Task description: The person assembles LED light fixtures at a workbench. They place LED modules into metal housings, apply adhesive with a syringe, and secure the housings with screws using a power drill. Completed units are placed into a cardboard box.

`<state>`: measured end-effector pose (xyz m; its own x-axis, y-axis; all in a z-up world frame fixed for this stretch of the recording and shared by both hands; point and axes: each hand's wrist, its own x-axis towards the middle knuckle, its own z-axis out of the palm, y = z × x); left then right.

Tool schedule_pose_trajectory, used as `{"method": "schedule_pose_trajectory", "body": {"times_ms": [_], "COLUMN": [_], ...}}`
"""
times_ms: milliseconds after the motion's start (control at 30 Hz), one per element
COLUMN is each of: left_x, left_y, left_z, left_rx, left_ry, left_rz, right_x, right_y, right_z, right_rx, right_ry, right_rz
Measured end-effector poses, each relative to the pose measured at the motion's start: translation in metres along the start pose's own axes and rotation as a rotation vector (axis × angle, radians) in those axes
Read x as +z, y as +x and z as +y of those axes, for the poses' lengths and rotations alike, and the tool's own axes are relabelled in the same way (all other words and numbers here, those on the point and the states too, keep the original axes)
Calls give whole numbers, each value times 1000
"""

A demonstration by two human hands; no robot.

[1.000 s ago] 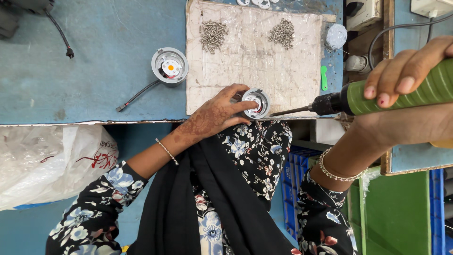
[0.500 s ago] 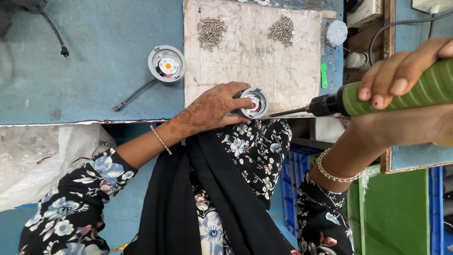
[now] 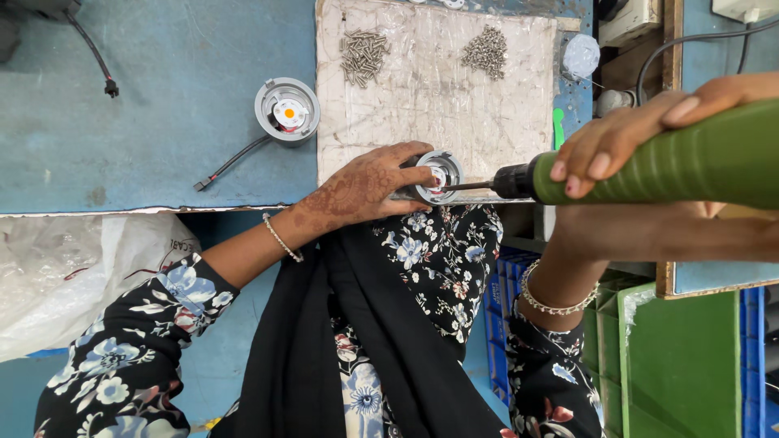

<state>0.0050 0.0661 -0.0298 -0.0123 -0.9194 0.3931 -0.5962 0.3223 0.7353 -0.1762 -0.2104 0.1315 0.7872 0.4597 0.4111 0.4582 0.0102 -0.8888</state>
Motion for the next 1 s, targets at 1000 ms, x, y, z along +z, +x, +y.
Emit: {"method": "schedule_pose_trajectory", "body": {"times_ms": [1000], "left_x": [-1], "left_y": [4], "left_z": [4], "left_rx": [-69], "left_ry": [-182], "left_rz": [1], "right_x": [102], "right_y": [41], "right_z": [19], "right_rx": [-194], "right_ry": [-115], "right_rz": [885]}}
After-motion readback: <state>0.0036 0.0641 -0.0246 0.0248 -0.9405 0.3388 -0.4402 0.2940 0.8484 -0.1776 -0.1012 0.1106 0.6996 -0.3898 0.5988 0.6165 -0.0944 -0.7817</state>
